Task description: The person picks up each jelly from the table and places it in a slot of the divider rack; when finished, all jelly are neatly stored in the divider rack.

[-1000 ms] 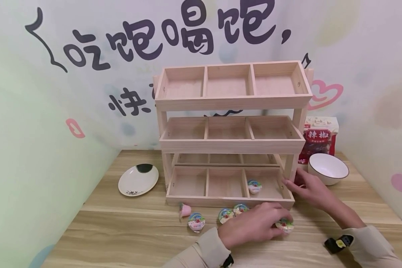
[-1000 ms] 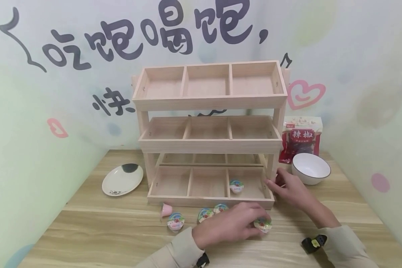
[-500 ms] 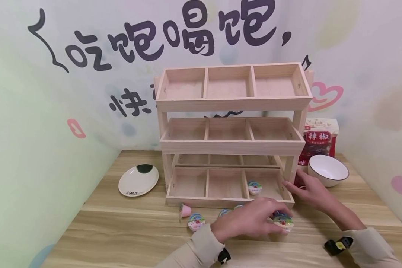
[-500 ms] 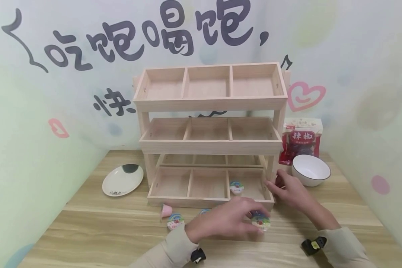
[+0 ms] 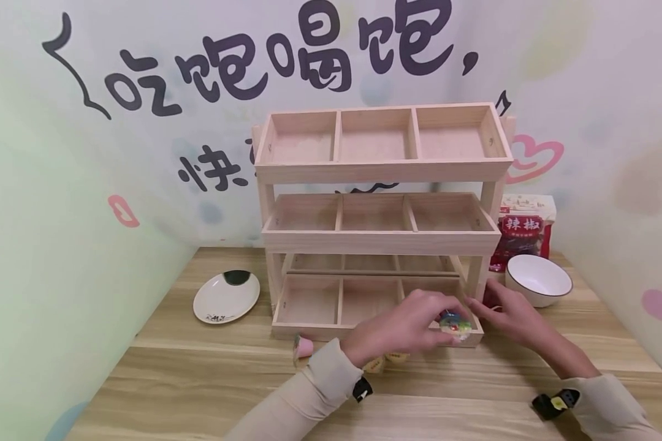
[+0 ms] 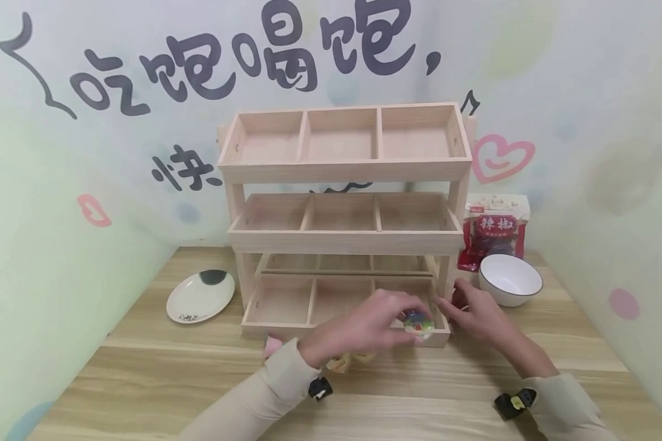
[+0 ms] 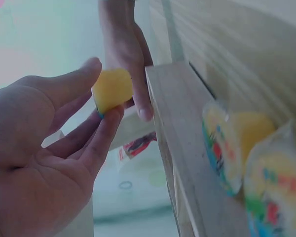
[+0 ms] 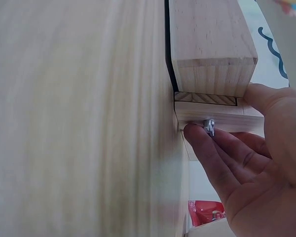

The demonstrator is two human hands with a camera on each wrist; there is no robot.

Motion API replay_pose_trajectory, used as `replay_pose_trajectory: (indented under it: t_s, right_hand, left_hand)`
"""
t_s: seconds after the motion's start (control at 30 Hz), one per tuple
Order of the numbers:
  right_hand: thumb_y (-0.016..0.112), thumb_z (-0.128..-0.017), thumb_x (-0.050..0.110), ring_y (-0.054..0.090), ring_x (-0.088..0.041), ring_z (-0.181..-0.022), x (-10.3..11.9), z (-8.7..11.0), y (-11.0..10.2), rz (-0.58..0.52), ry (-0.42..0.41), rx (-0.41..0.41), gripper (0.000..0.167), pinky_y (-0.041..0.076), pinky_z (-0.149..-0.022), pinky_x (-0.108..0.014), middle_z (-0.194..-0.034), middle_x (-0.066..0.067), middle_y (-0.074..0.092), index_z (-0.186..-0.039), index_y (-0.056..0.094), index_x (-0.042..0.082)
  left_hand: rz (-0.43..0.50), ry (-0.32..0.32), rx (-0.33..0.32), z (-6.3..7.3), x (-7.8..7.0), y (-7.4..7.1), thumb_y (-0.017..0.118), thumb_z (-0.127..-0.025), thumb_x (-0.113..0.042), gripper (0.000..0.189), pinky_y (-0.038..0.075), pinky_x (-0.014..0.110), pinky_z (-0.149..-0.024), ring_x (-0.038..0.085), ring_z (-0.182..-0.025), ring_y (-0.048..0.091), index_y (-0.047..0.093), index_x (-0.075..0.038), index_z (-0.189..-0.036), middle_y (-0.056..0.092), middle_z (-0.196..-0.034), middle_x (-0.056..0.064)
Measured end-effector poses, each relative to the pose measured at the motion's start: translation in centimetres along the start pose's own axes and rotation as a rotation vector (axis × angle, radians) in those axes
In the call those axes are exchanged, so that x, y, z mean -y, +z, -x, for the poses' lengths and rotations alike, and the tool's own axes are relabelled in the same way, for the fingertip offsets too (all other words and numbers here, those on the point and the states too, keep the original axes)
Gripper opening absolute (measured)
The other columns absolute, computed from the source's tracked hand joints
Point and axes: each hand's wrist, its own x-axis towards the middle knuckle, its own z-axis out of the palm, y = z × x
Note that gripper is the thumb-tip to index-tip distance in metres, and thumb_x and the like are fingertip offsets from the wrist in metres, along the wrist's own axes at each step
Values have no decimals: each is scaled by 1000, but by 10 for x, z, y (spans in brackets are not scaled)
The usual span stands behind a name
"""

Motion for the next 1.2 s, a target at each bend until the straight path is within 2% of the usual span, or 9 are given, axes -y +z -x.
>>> replay_pose_trajectory:
  t_s: [0.1,0.23,0.47,0.7,0.87,1.07,1.2]
  right_hand:
    - [72,-106,29,70,-12,-92,-1,0,0,0,-12,-12,50,59,-71,-24,-111,-15,78,-141,56,-2]
    - [74,-105,26,68,-4,-90,-1,1,0,-2,-29,-25,46,59,-70,-24,-109,-13,79,-139,58,-2]
    - [74,-105,27,70,-10,-93,0,0,0,-28,-7,-12,51,60,-70,-24,-113,-16,78,-143,55,-2]
    - [74,-105,27,71,-13,-94,2,0,1,-38,-5,-11,52,60,-70,-24,-114,-17,78,-143,55,-3]
    - [73,-106,29,71,-13,-93,1,0,1,-36,-8,-19,53,60,-70,-25,-112,-16,77,-145,54,-2]
    - [72,-106,30,68,-7,-90,-1,0,0,-35,-8,-22,53,59,-70,-24,-109,-13,77,-145,53,-1]
    - [72,-106,29,69,-8,-90,0,0,1,-40,-12,-24,52,59,-69,-25,-107,-12,77,-145,54,-1]
  left_hand:
    - [-23,-27,-13,-7,4,-2,80,-101,-24,38,46,5,-91,-2,-110,64,71,-16,-136,75,-133,-5]
    - [-4,-90,-15,-17,11,1,80,-100,-20,41,46,6,-86,-1,-105,63,69,-15,-139,74,-133,-6]
    - [38,-159,-27,-27,27,11,82,-96,-18,41,48,8,-83,2,-99,65,70,-11,-135,76,-121,-3]
    - [13,-184,-4,-34,36,17,82,-97,-21,39,47,10,-83,3,-98,65,72,-12,-133,76,-118,-4]
    - [3,-201,12,-39,42,21,85,-96,-24,37,48,12,-88,4,-102,65,74,-14,-130,75,-120,-5]
    - [8,-177,43,-39,49,23,84,-97,-23,45,49,13,-99,6,-114,66,70,-14,-138,73,-132,-2]
    - [6,-153,59,-38,52,22,88,-92,-19,53,48,14,-105,9,-121,67,67,-13,-141,73,-137,0]
